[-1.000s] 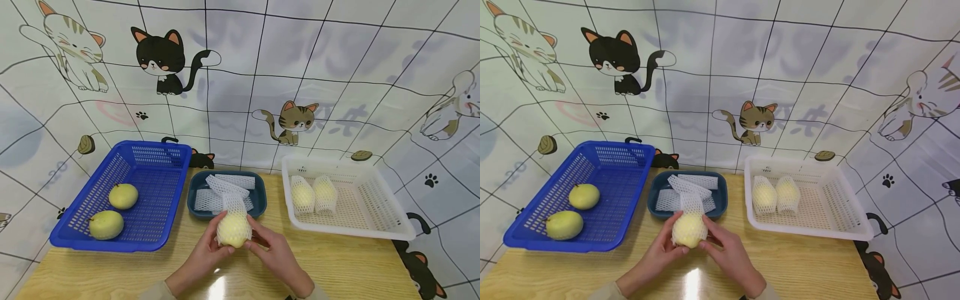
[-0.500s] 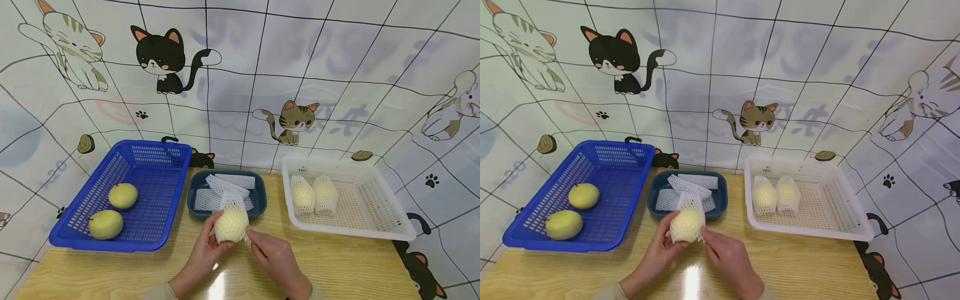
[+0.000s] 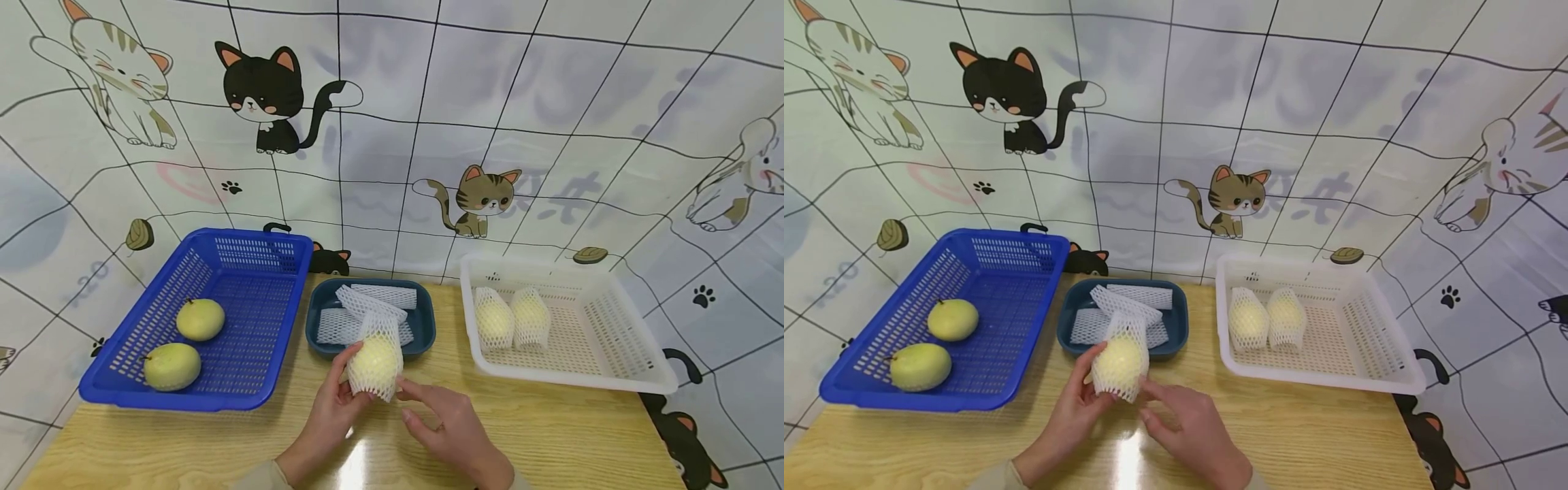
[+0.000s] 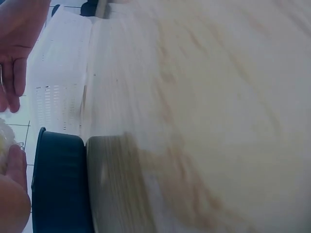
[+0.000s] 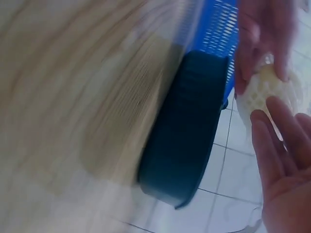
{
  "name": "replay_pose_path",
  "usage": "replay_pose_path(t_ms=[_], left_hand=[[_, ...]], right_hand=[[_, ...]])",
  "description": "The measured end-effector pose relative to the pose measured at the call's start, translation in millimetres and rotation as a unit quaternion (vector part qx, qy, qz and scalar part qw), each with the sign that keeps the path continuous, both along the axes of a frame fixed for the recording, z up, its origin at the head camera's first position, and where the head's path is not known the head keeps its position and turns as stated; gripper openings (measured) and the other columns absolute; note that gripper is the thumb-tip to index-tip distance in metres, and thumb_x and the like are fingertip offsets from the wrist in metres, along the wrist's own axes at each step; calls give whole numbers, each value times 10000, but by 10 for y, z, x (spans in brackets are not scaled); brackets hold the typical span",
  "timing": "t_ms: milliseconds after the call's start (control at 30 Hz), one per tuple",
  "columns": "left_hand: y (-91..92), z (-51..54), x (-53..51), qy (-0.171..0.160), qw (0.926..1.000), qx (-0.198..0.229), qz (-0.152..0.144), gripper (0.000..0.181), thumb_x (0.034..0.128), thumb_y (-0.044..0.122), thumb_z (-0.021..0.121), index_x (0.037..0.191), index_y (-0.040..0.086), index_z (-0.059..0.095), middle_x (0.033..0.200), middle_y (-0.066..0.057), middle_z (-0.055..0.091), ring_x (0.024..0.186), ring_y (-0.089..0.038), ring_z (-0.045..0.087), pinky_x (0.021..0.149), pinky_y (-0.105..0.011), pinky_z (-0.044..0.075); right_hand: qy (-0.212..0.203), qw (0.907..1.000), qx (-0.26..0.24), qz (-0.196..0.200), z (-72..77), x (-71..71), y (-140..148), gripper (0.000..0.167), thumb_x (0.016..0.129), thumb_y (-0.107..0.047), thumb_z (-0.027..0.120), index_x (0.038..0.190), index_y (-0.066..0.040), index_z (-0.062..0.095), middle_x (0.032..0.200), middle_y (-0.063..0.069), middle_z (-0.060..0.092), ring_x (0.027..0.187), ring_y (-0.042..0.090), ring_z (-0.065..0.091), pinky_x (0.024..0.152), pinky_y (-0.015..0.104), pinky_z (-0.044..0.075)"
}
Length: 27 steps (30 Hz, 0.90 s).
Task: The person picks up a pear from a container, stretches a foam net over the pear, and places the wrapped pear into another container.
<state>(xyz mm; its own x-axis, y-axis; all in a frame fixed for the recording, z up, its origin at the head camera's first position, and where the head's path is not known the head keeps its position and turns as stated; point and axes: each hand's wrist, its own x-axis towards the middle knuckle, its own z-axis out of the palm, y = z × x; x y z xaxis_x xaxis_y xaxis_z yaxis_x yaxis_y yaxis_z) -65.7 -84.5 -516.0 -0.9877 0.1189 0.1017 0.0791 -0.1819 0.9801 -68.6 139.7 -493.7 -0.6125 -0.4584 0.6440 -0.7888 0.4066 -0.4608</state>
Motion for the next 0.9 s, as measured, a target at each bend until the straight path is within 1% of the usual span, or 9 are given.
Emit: replay_pose_path(t_ms=[67,100,167,267,400,500,667,800,900], left_hand=[[1,-13,-5,237,9997,-109,7,787,858,-208,654,1537,83,383,1528,-245,367,1060,-192,675,862,-284,589],[2,-21,-7,368,9992,-162,-3,788,851,-213,659,1534,73,389,1533,-231,362,1058,-202,676,861,-288,591],[5,-41,-11,635,9976,-281,-13,785,840,-220,668,1526,57,406,1542,-203,355,1062,-224,675,864,-303,596],[10,-67,-14,952,9940,-545,45,787,823,-237,670,1515,65,445,1492,-180,410,1090,-252,658,875,-314,594],[15,-76,-2,1305,9862,-1010,123,787,816,-238,673,1501,108,500,1431,-158,476,1165,-243,613,918,-293,572],[23,-76,14,1548,9788,-1328,165,757,828,-209,698,1488,123,534,1397,-151,515,1198,-192,589,937,-277,558],[53,-67,25,1764,9679,-1743,416,757,807,-192,739,1475,125,578,1268,-78,576,1103,-108,585,851,-250,579],[72,-47,30,1778,9620,-1953,695,770,776,-196,768,1454,134,611,1177,-1,568,1003,-76,569,755,-224,573],[78,-38,34,1682,9615,-2029,783,786,766,-199,777,1458,130,607,1153,2,565,964,-76,572,730,-227,576]], right_hand=[[-1028,9931,-537,-174,20,8,-2,306,1003,-94,664,1307,-64,690,1042,12,766,929,129,732,786,277,605],[-1545,9842,-819,-261,34,6,-10,304,1004,-72,652,1307,-77,687,1060,19,756,951,132,724,786,293,609],[-2564,9574,-1269,-379,65,-10,-36,323,1046,-80,592,1365,-98,643,1145,46,726,1013,143,710,799,344,618],[-3866,9066,-1671,-239,116,-50,-87,406,1109,-176,489,1510,-114,501,1351,130,620,1150,217,662,887,454,596],[-4827,8540,-1926,246,157,-100,-138,537,1138,-270,397,1629,-93,270,1511,244,450,1266,348,582,975,515,545],[-5101,8355,-2009,359,169,-121,-158,597,1137,-318,387,1649,-82,191,1531,272,410,1293,365,550,990,493,539],[-5352,8156,-2174,336,180,-150,-197,659,1105,-313,470,1644,-72,176,1555,267,397,1244,305,587,965,479,552],[-5478,8033,-2309,363,171,-165,-234,719,1068,-276,546,1636,-52,166,1592,279,348,1231,292,596,958,462,557],[-5487,8004,-2396,285,153,-168,-251,755,1038,-253,607,1632,-48,188,1592,278,340,1245,298,583,959,434,556]])
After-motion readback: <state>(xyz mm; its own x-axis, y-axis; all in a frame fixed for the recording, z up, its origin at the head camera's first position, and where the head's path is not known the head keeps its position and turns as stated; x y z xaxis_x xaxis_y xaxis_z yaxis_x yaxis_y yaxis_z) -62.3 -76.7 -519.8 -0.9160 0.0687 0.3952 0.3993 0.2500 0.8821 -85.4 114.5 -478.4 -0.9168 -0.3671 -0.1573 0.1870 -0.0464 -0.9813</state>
